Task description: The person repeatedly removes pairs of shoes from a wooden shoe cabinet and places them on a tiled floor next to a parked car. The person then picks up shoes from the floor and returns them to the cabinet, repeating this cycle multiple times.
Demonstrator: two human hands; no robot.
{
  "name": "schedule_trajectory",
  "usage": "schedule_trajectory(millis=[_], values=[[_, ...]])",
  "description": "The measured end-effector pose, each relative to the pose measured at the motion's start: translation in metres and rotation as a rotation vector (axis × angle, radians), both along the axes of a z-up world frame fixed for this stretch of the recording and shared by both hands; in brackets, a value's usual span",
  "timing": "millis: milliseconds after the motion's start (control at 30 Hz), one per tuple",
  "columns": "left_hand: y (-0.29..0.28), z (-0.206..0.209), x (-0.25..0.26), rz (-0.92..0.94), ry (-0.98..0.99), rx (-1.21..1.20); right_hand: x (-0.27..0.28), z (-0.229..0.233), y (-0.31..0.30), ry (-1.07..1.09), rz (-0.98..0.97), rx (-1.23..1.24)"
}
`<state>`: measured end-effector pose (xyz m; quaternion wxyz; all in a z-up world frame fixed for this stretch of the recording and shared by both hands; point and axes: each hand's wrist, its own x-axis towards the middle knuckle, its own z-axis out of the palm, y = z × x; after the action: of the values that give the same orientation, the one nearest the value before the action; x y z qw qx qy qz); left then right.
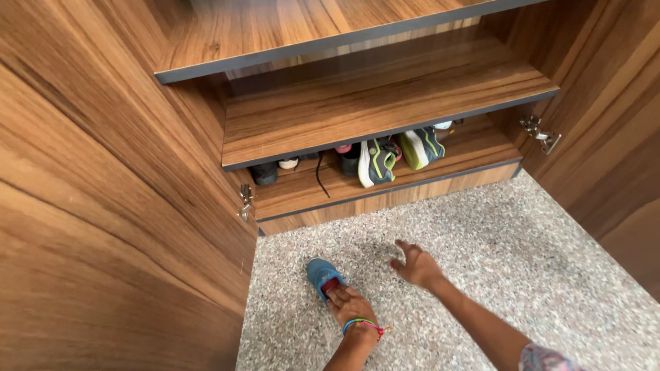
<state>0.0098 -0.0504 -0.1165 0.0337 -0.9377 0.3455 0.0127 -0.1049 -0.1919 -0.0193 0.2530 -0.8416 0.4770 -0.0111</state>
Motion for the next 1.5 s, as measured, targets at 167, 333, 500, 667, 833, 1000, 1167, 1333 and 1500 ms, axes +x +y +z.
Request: schedule_trajectory(millis=[167,333,500,667,833,1000,1167,1333,1500], values=[[-0.018,-0.019,0.022,-0.015,0.091,-0.022,0.031,0.001,-0.059,-0.653,-0.283,0.501],[-0.027,-0.020,0.030,-0.014,0.246,-0.025,0.068,0.061,-0.081,-0.808,-0.454,0.478],[-0.027,-0.021,0.047,-0.101,0.297,0.098,0.096,0.080,-0.092,-0.719,-0.432,0.510],[-0.003,-0.027,0.056,-0.209,0.288,0.181,0.100,0.055,-0.082,-0.563,-0.311,0.589],[0.016,-0.010,0.057,-0.257,0.281,0.217,0.108,0.047,-0.044,-0.741,-0.275,0.805],[0.020,0.027,0.065,-0.298,0.303,0.218,0.126,0.055,-0.036,-0.913,-0.293,0.947],[0.032,0.048,0.076,-0.339,0.185,0.117,0.153,0.029,-0.041,-1.005,-0.465,1.000],[0.049,0.055,0.095,-0.364,0.111,0.066,0.174,-0.004,-0.061,-1.169,-0.412,1.018],[0.058,0.045,0.100,-0.342,0.080,0.049,0.146,-0.017,-0.029,-1.120,-0.372,0.824]])
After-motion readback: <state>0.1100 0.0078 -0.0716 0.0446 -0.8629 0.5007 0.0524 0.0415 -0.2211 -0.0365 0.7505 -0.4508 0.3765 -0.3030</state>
